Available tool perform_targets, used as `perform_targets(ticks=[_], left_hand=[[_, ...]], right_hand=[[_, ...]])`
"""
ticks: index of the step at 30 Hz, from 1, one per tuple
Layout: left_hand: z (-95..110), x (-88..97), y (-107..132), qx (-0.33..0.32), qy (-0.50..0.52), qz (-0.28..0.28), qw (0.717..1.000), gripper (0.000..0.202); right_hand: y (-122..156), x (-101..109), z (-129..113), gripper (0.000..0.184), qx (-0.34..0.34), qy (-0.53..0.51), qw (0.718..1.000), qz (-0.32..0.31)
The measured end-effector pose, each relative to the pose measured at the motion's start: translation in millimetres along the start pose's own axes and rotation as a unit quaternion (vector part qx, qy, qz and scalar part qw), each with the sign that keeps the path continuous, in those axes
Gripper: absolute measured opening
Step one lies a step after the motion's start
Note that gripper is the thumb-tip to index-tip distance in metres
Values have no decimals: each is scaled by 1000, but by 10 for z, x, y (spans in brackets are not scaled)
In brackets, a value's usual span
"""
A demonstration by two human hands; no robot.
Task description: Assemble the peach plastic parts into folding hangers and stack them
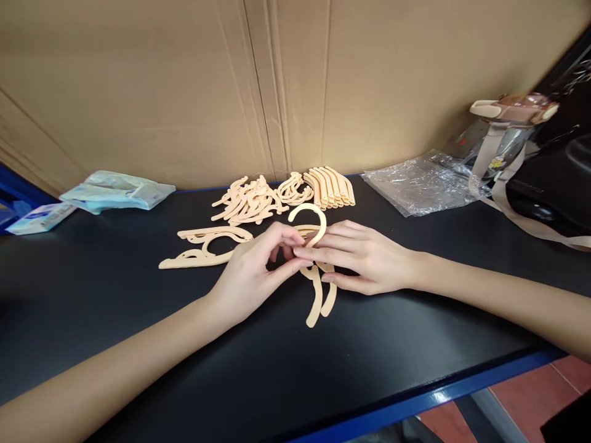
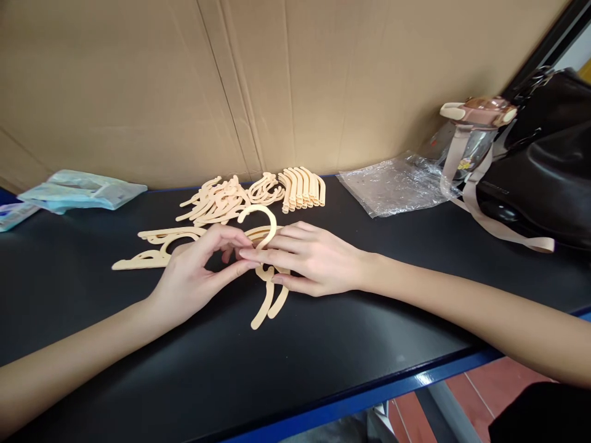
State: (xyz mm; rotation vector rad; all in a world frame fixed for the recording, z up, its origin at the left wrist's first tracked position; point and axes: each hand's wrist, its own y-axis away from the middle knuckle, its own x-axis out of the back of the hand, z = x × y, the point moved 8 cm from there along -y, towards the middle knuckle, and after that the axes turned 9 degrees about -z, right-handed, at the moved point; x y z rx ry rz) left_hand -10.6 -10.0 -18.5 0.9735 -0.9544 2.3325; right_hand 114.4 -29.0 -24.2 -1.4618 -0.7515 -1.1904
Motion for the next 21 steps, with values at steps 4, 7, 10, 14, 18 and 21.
perform_targets(ticks=[4,7,10,14,18,21], left_hand=[[112,-38,20,-55,-76,-10,996,18],[101,-56,17,-52,-97,-6,994,23],[80,-86,7,-34,-106,-18,994,25],[39,-43,-1,12,-155,-6,988,21],[-64,29,-10,90,-267,11,959,15],[-130,-33,-24,111,-313,-35,943,13]], right_hand=[[-2,-47,17,39,-12,-30,999,-24],[18,-9,70,34,-34,-74,997,5],[40,30,132,29,-57,-106,992,37],[64,42,216,28,-93,-132,985,64],[98,42,303,22,-128,-160,975,90],[120,60,347,13,-147,-167,969,110]])
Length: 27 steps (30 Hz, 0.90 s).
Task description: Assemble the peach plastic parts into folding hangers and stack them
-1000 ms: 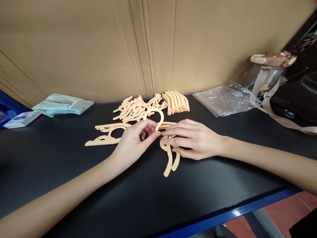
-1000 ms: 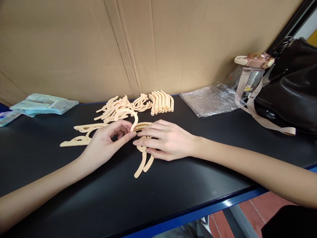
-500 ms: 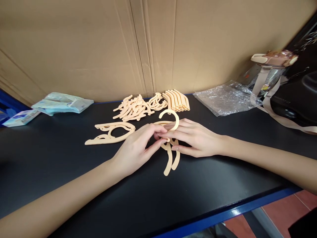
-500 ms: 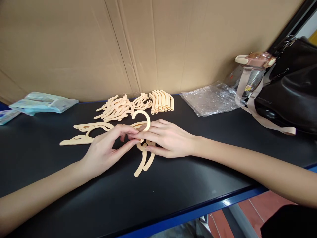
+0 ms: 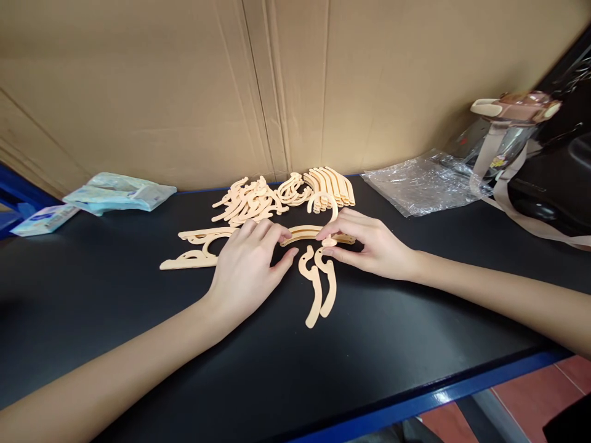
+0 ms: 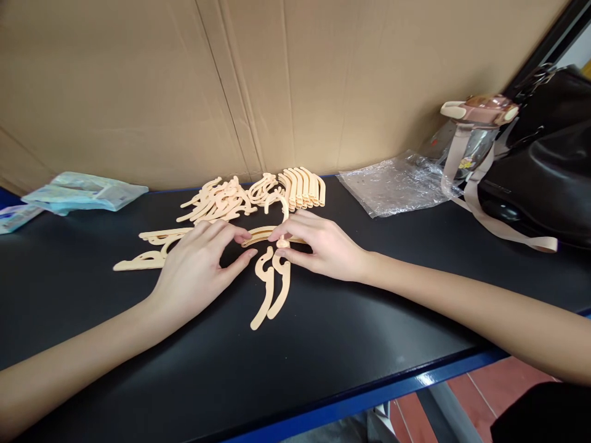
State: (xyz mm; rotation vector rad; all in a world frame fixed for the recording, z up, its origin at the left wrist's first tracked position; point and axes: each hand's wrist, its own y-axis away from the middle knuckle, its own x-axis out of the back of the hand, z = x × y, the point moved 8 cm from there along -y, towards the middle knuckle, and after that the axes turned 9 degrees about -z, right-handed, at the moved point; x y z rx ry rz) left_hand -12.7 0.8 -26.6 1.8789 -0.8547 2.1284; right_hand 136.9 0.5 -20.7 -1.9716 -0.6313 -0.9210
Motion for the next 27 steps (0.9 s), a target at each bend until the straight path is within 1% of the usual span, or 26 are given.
perform_targets(ticks=[3,6,8,10,12,14,18,21,24,26,27], left_hand=[[-9,-36,-2,5,-20,-13,1000,16],[-12,-40,2,5,-25,-15,1000,17],[-9,-34,2,3,-26,-18,999,16],[-10,-32,-3,6,-26,-26,999,14],[-21,-36,-11,16,-21,-36,999,13],[-42,-46,-17,31,-9,-44,999,15],[-92,-61,-8,55,31,-38,997,28],[-147,-52,10,76,84,-21,993,39],[-181,11,11,67,184,18,981,32],[-200,62,2,54,249,43,966,26],[-210,72,-5,49,278,46,958,25]], right_hand=[[-12,35,48,9,-25,-15,1000,10],[-24,67,153,11,-71,-78,994,19],[-17,74,256,17,-112,-138,984,28],[2,64,363,24,-149,-202,967,40],[25,49,454,27,-176,-255,949,53],[42,53,506,26,-188,-280,939,70],[47,79,501,25,-189,-290,934,86],[47,71,481,27,-192,-302,930,80],[53,83,484,28,-193,-299,931,87],[47,74,486,28,-189,-300,932,79],[41,62,482,28,-186,-304,932,70]])
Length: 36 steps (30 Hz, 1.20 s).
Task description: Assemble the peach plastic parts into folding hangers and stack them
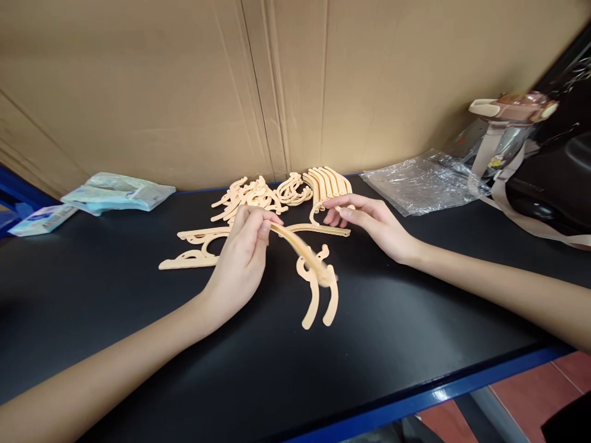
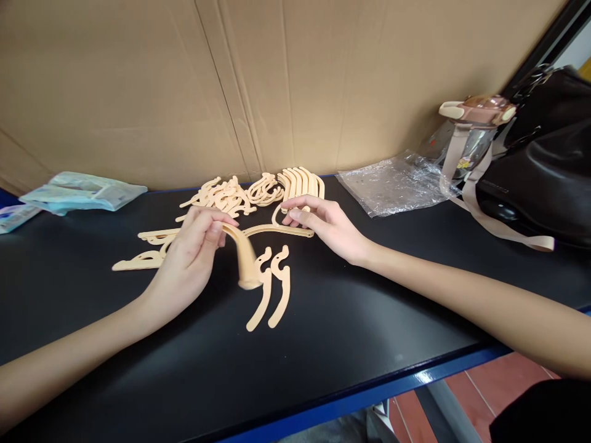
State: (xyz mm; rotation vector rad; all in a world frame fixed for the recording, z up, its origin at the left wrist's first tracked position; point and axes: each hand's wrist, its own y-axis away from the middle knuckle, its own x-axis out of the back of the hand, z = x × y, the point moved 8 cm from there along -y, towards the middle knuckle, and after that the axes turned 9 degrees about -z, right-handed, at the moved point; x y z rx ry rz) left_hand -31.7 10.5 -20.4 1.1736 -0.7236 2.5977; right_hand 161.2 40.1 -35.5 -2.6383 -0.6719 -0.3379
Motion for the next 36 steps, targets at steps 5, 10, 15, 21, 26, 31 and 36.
perform_targets(ticks=[5,10,15,21,26,31,36], left_hand=[[-48,-114,-33,8,124,-74,989,25],[-33,-256,-28,-9,205,-149,967,23],[-11,-262,-17,21,227,-165,960,19],[-67,-361,-31,94,351,-192,912,48],[-91,-412,5,116,307,-225,917,26],[-1,-427,91,79,226,-247,939,37],[31,-510,128,96,274,-289,912,31]], right_hand=[[-7,-69,3,34,-5,-27,999,-45],[-13,-113,49,23,-19,-4,997,-78],[-27,-107,39,23,3,-6,997,-81],[-12,-126,-53,19,24,22,996,-84],[1,-124,-57,13,21,14,997,-79],[23,-155,-65,11,14,35,996,-87],[52,-208,-93,14,-4,40,994,-105]])
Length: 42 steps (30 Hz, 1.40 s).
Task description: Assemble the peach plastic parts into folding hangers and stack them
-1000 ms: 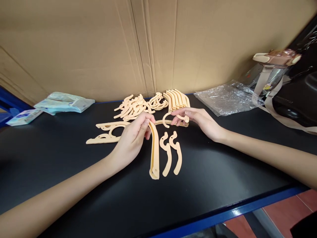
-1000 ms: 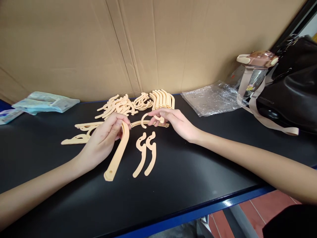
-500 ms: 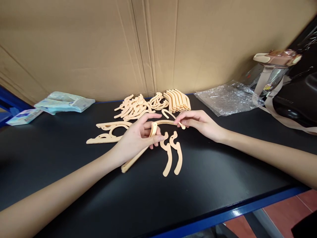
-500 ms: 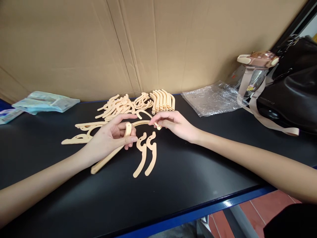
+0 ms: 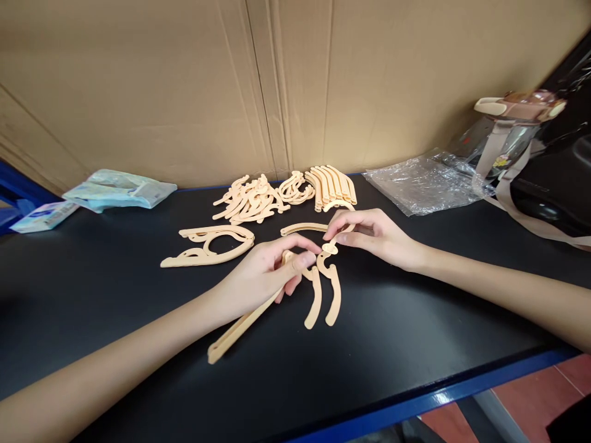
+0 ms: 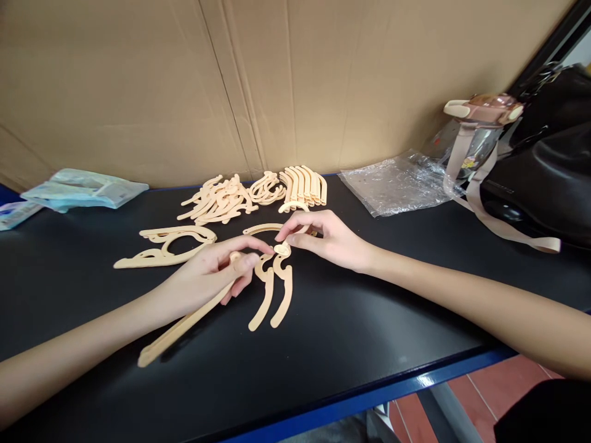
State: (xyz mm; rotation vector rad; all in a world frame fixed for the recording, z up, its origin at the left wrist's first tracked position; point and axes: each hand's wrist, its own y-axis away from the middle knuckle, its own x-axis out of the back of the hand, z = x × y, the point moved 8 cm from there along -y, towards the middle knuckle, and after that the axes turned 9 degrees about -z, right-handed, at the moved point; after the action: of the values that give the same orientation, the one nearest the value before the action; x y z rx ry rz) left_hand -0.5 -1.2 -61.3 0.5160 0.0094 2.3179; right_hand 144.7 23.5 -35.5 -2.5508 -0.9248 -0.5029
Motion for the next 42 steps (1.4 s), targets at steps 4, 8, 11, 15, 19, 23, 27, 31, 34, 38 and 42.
perform_targets(ticks=[4,8,11,15,19,23,27,31,34,38,42], left_hand=[[-21,14,-38,-6,33,-2,999,40],[1,49,-37,-29,23,20,999,47],[44,60,-6,-46,-16,48,998,54],[187,95,102,-85,-186,141,969,44],[306,101,218,-55,-344,215,913,34],[301,99,246,39,-417,188,888,38],[188,80,243,121,-432,112,887,18],[221,38,254,119,-456,93,877,23],[280,-2,263,88,-469,112,871,28],[299,-99,240,16,-437,114,892,27],[234,-128,206,8,-405,114,907,30]], right_hand=[[2,-7,31,12,-7,-23,1000,8],[-11,-18,42,18,-4,-34,999,10],[-1,-17,-25,20,24,42,999,16],[49,-53,-114,22,60,268,961,25],[83,-80,-140,24,92,347,933,29],[54,26,-53,20,52,269,961,49],[28,99,41,19,14,136,988,66],[16,63,95,20,-5,-16,999,52],[5,21,110,21,-24,-87,995,30],[-14,-3,112,20,-41,-154,987,14],[-34,-39,136,19,-55,-209,976,-3]])
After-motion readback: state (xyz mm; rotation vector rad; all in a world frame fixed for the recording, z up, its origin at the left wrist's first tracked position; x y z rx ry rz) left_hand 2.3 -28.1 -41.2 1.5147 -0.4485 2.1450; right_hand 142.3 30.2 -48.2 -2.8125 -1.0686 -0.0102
